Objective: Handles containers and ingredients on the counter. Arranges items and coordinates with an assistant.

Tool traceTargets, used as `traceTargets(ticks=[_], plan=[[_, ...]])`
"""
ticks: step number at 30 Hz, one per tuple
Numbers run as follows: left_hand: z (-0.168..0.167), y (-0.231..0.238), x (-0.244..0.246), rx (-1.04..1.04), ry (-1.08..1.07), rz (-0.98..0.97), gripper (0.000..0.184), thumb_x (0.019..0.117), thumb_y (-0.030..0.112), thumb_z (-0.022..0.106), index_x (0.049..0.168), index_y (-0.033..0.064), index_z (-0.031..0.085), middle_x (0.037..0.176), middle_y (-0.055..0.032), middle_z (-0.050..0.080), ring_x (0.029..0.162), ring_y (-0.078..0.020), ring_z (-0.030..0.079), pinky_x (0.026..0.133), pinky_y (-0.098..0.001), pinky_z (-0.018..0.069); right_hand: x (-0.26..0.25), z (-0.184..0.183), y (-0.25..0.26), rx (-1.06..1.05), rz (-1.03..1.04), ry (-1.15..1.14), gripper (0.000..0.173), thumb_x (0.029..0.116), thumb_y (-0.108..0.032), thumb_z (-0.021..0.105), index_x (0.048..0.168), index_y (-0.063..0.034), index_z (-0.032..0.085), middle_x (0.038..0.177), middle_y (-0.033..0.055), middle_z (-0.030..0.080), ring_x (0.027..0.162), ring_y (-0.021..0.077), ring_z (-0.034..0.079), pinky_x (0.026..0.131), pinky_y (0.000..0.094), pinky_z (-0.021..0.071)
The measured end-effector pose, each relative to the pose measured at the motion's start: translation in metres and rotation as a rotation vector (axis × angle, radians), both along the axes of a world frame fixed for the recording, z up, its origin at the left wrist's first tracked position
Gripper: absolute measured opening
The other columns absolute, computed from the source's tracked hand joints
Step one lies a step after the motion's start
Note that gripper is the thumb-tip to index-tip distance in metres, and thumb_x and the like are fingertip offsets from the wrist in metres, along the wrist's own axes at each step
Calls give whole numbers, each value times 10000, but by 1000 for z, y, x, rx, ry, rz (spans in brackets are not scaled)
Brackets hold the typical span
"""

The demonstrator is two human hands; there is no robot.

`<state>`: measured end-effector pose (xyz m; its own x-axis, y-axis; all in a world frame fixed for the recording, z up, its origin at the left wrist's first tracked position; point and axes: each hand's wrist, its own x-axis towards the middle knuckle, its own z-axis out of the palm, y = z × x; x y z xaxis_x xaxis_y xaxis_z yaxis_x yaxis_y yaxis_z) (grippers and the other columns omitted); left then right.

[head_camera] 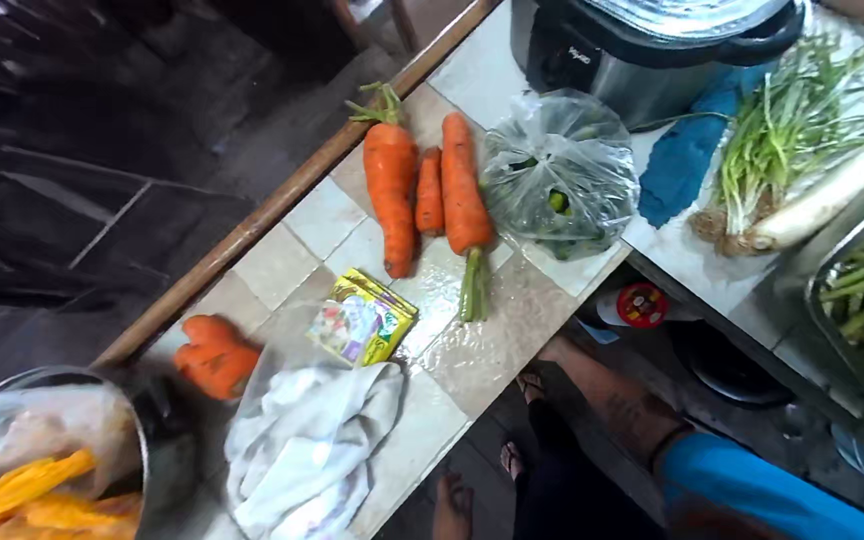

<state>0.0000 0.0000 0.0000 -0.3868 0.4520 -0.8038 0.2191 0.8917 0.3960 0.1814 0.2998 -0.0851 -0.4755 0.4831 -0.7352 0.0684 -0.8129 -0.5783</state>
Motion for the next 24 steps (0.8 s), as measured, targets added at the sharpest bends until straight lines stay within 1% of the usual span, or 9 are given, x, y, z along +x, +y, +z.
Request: traceTargets(ticks=[3, 5, 7, 12, 14, 16, 19, 22, 24], plan=[[-18, 18, -10, 109, 29, -28, 512, 1015, 114, 613, 1454, -85, 439, 1312, -287, 622, 1160, -382, 656, 1009, -517, 531, 13, 3, -18, -190, -202, 124, 225, 1021, -40, 372, 1146, -30, 559, 922, 79, 683, 773, 178, 669, 696, 377, 579], [-20, 41, -15, 144, 74, -89, 418, 1039, 141, 587, 1376, -105, 548, 1291, -297, 639, 1175, -400, 645, 1040, -527, 494, 30, 5, -33, -182, -177, 233, 301, 851, 26, 415, 1115, -74, 519, 892, 60, 697, 739, 188, 692, 632, 387, 591], [-22, 59, -18, 172, 104, -131, 424, 1055, 146, 553, 1411, -82, 528, 1330, -292, 622, 1236, -407, 612, 1087, -535, 455, 46, 9, -52, -167, -209, 284, 402, 797, 52, 451, 1171, -87, 502, 939, 63, 708, 775, 196, 707, 626, 399, 602], [-41, 73, -15, 292, -1, -127, 528, 1053, 137, 549, 1514, -64, 388, 1443, -273, 544, 1296, -372, 574, 1106, -500, 450, 78, 23, -115, -120, -349, 314, 463, 792, 38, 450, 1240, -72, 494, 986, 88, 719, 803, 215, 717, 632, 414, 608], [-45, 67, -6, 306, -58, -130, 472, 1077, 175, 511, 1459, -95, 446, 1351, -286, 603, 1206, -355, 621, 1048, -496, 481, 93, 28, -141, -95, -363, 317, 432, 804, 32, 443, 1218, -76, 503, 981, 81, 719, 796, 208, 717, 636, 406, 608], [-38, 58, 5, 318, -182, -75, 494, 1114, 234, 414, 1485, -91, 384, 1325, -292, 593, 1129, -314, 639, 978, -455, 521, 112, 37, -170, -78, -373, 310, 393, 816, 30, 434, 1179, -91, 526, 961, 61, 724, 782, 188, 715, 641, 386, 605], [-23, 48, 24, 334, -421, 71, 583, 1129, 416, 194, 1562, 43, 309, 1355, -207, 585, 1079, -244, 656, 903, -406, 552, 141, 60, -222, -59, -449, 303, 389, 829, 26, 435, 1192, -87, 517, 950, 62, 721, 776, 189, 713, 644, 385, 606], [9, 46, 44, 305, -626, 119, 758, 1045, 616, -7, 1545, 120, 271, 1202, -155, 648, 908, -262, 697, 714, -444, 583, 164, 101, -283, -45, -541, 252, 375, 852, 29, 426, 1195, -101, 506, 946, 46, 712, 797, 176, 713, 664, 387, 608], [25, 47, 52, 277, -803, 30, 876, 964, 722, -72, 1544, 134, 219, 1151, -151, 679, 882, -297, 717, 672, -491, 600, 179, 131, -323, -26, -574, 192, 355, 895, 53, 421, 1203, -104, 502, 948, 29, 686, 824, 156, 695, 703, 386, 602]])
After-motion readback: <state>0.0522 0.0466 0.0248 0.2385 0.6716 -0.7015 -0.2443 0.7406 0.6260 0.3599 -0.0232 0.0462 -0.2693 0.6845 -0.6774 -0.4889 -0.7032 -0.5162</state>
